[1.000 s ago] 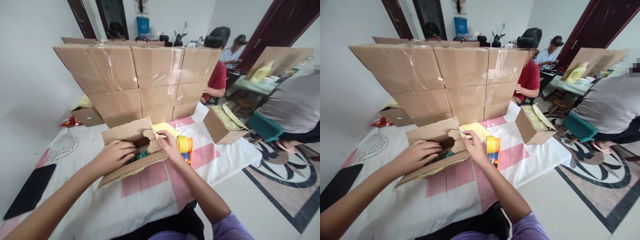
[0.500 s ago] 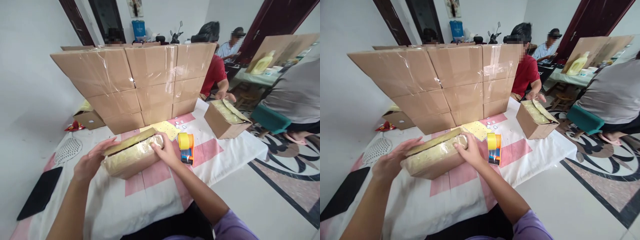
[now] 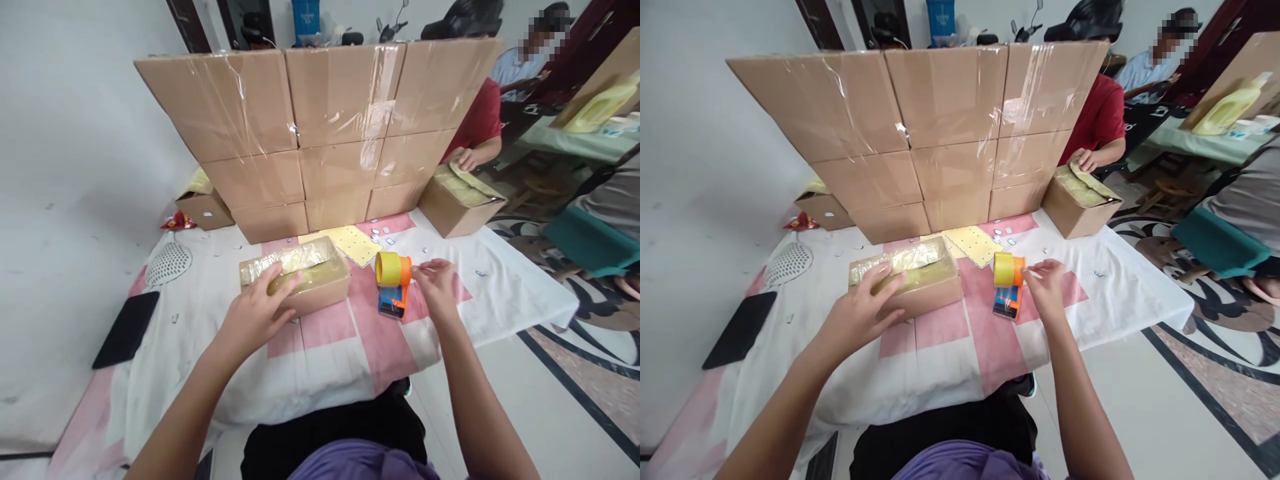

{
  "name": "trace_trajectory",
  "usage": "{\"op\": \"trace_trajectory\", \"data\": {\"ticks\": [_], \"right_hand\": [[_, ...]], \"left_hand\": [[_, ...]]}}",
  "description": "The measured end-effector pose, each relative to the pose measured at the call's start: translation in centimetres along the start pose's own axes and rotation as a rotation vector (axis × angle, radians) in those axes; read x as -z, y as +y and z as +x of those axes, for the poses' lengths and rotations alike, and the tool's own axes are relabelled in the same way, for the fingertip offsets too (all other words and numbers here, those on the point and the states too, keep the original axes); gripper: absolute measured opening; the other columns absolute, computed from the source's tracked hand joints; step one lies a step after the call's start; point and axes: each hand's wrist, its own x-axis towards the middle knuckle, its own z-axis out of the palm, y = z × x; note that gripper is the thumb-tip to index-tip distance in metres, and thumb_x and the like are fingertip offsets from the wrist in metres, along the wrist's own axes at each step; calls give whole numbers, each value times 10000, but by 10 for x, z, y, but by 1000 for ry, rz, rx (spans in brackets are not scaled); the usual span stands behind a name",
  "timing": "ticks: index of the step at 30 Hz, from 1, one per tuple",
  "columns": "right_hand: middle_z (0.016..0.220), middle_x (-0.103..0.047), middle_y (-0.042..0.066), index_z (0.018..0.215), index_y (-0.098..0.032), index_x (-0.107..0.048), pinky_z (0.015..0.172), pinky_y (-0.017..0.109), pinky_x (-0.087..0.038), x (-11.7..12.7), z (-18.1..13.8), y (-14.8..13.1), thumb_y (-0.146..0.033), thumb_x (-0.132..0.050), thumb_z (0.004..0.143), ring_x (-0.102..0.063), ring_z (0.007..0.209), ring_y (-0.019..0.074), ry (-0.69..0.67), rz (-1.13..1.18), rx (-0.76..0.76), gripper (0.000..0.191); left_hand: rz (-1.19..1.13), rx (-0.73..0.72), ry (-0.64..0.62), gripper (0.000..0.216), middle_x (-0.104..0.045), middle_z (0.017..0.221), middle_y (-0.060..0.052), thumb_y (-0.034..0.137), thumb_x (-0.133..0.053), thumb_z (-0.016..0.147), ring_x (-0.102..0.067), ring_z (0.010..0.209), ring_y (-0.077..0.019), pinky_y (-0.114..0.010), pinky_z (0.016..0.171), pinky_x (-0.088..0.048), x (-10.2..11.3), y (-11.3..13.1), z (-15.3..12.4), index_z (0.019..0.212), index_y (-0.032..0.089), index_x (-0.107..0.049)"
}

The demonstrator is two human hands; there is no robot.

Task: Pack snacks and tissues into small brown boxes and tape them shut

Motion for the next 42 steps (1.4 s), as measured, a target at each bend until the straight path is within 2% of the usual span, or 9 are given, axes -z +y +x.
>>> {"op": "trace_trajectory", "data": {"ticks": [5, 11, 15, 19, 22, 25, 29, 36, 42], "right_hand": [[916, -712, 52, 1065, -180, -614, 664, 334, -546, -14, -4, 26, -641, -736, 805, -663, 766, 205, -456, 75, -113, 544], [916, -718, 41, 1034, -211, -674, 721, 331, -547, -39, -64, -13, -624, -574, 958, -650, 800, 200, -345, 191, 142, 432], [754, -657, 30, 859, -240, -672, 624, 335, -507, -35, -106, -27, -622, -448, 1020, -587, 666, 201, -390, 177, 222, 472], [725, -645, 35, 825, -249, -672, 613, 347, -517, -29, -127, -32, -658, -391, 1026, -585, 650, 210, -420, 210, 173, 535], [983, -717, 85, 1087, -263, -709, 867, 415, -583, -32, -136, -37, -729, -340, 1004, -682, 964, 275, -479, 248, 193, 599], [1158, -702, 112, 1284, -265, -644, 1044, 455, -541, -36, -145, -44, -762, -313, 991, -639, 1200, 300, -537, 228, 243, 665], [1080, -720, 116, 1205, -254, -671, 977, 466, -564, -34, -151, -49, -699, -322, 1021, -680, 1077, 300, -508, 178, 279, 595], [876, -716, 49, 1028, -254, -659, 740, 394, -579, -28, -133, -46, -640, -442, 1018, -673, 763, 232, -303, 241, 201, 443], [607, -610, 16, 708, -243, -618, 567, 337, -491, -35, -119, -34, -696, -424, 994, -579, 569, 194, -156, 198, 253, 569]], "left_hand": [[0, 102, -197, 811, -526, 1523, -199, 534, -613, 933, -612, 1261, -436, -577, 998, -525, 20, 8, 30, 1619, 186, -356], [-263, 48, 216, 549, -609, 1340, -187, 587, -554, 969, -556, 1277, -389, -591, 1106, -404, -14, 86, 34, 1325, 181, -654], [-689, 92, 349, 799, -398, 1607, -176, 631, -556, 964, -393, 1488, -364, -552, 1207, -350, -41, 122, 17, 1619, 251, -301], [-911, -67, 147, 805, -248, 1716, -107, 590, -509, 1010, -247, 1589, -326, -512, 1277, -271, -33, 122, 14, 1671, 346, -120], [-933, -194, -14, 1016, -109, 1748, -135, 700, -583, 919, -145, 1610, -377, -551, 1281, -251, -13, 118, 19, 1684, 313, -39], [-895, -301, -142, 1074, -186, 1735, -142, 710, -661, 861, -173, 1600, -399, -581, 1284, -226, 7, 112, 28, 1686, 293, -113], [-928, -338, -224, 983, -335, 1687, -138, 631, -684, 892, -340, 1546, -383, -542, 1248, -335, 17, 104, 27, 1674, 279, -204], [-1028, 80, 50, 320, -627, 1398, -109, 452, -586, 998, -572, 1352, -279, -452, 1166, -441, -16, 131, -20, 1196, 236, -714], [-1173, 194, 304, 243, -592, 944, -53, 392, -646, 948, -631, 962, -208, -368, 925, -531, -24, 166, -26, 782, 217, -677]]}}
